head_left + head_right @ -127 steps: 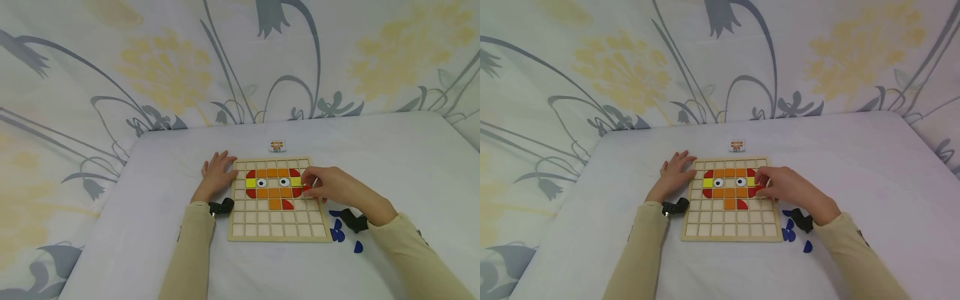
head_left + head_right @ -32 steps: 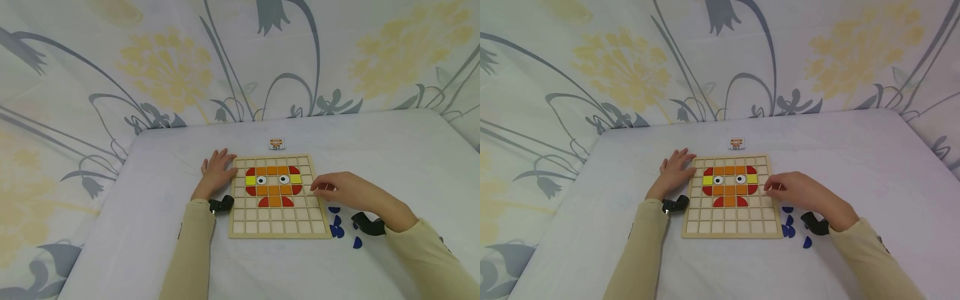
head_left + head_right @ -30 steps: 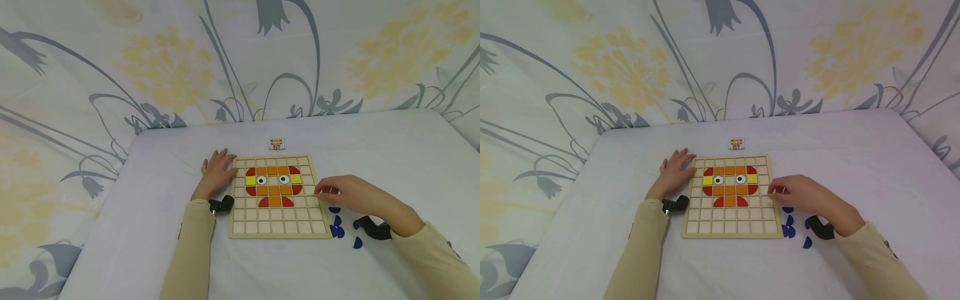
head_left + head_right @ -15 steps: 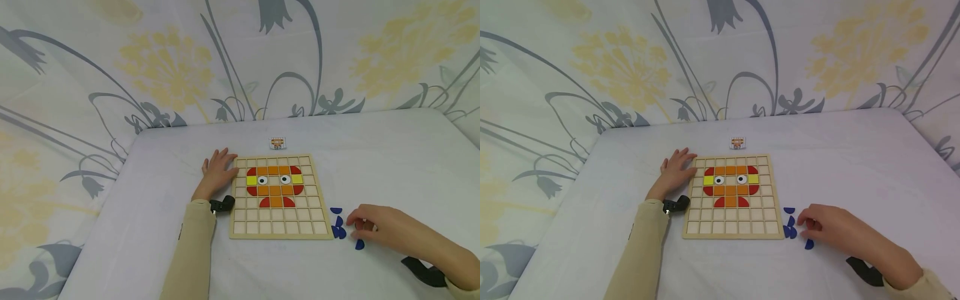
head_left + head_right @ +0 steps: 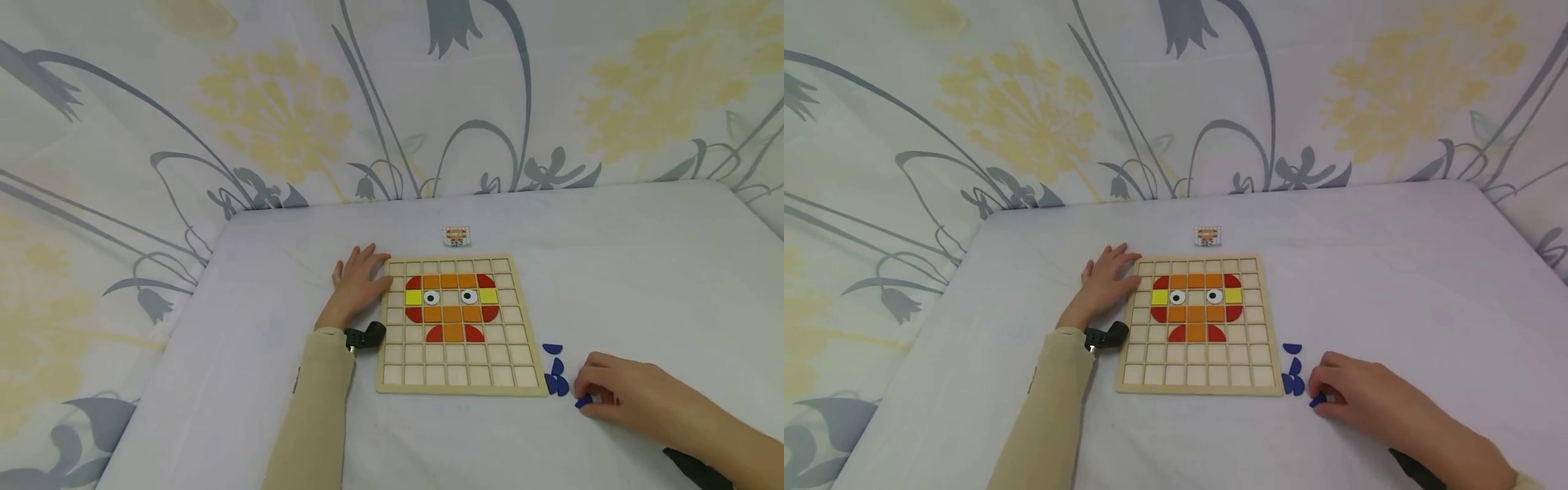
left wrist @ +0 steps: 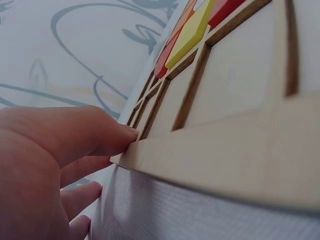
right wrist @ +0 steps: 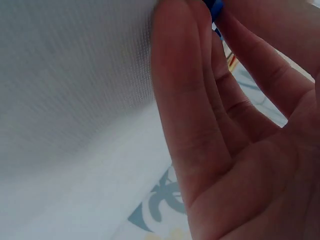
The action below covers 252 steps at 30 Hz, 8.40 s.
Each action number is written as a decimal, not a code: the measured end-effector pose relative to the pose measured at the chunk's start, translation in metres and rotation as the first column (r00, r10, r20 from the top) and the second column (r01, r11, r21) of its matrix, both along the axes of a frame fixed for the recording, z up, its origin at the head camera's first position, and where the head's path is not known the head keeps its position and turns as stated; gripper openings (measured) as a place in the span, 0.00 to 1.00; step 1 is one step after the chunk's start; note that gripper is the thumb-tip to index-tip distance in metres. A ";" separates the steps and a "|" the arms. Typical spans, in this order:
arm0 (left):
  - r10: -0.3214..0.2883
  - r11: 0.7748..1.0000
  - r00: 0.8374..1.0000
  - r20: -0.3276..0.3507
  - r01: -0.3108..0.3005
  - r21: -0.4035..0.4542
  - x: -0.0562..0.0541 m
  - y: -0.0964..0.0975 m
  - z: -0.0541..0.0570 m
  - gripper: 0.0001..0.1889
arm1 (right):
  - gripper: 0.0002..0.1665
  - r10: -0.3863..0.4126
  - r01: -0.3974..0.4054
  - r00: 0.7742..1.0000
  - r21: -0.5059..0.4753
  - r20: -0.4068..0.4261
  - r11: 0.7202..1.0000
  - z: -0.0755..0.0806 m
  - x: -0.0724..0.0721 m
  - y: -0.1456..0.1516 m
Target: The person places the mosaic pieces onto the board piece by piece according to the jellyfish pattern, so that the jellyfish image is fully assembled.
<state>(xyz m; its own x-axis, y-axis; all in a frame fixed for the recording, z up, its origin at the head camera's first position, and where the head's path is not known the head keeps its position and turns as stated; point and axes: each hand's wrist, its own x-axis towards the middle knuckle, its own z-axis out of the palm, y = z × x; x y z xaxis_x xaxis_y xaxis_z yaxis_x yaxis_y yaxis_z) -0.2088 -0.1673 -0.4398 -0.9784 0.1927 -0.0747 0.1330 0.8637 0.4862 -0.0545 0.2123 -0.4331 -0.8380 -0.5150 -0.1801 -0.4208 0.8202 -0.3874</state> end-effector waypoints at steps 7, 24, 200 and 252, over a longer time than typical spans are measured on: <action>0.010 1.000 1.000 -0.004 -0.010 -0.017 0.000 0.000 -0.001 0.23 | 0.09 -0.014 0.015 0.999 0.037 -0.029 0.999 0.002 0.000 -0.008; 0.012 1.000 1.000 -0.003 -0.012 -0.007 0.000 0.001 0.000 0.23 | 0.08 -0.005 0.013 0.999 0.180 -0.041 0.984 0.006 0.000 -0.020; 0.019 1.000 1.000 0.003 -0.019 -0.008 0.001 0.001 -0.001 0.23 | 0.06 -0.074 0.082 0.996 -0.255 0.040 0.964 0.025 -0.055 -0.077; 0.013 1.000 1.000 0.009 -0.013 -0.027 -0.003 0.001 -0.002 0.23 | 0.03 -0.079 0.094 0.995 -0.326 0.060 0.941 0.014 -0.043 -0.159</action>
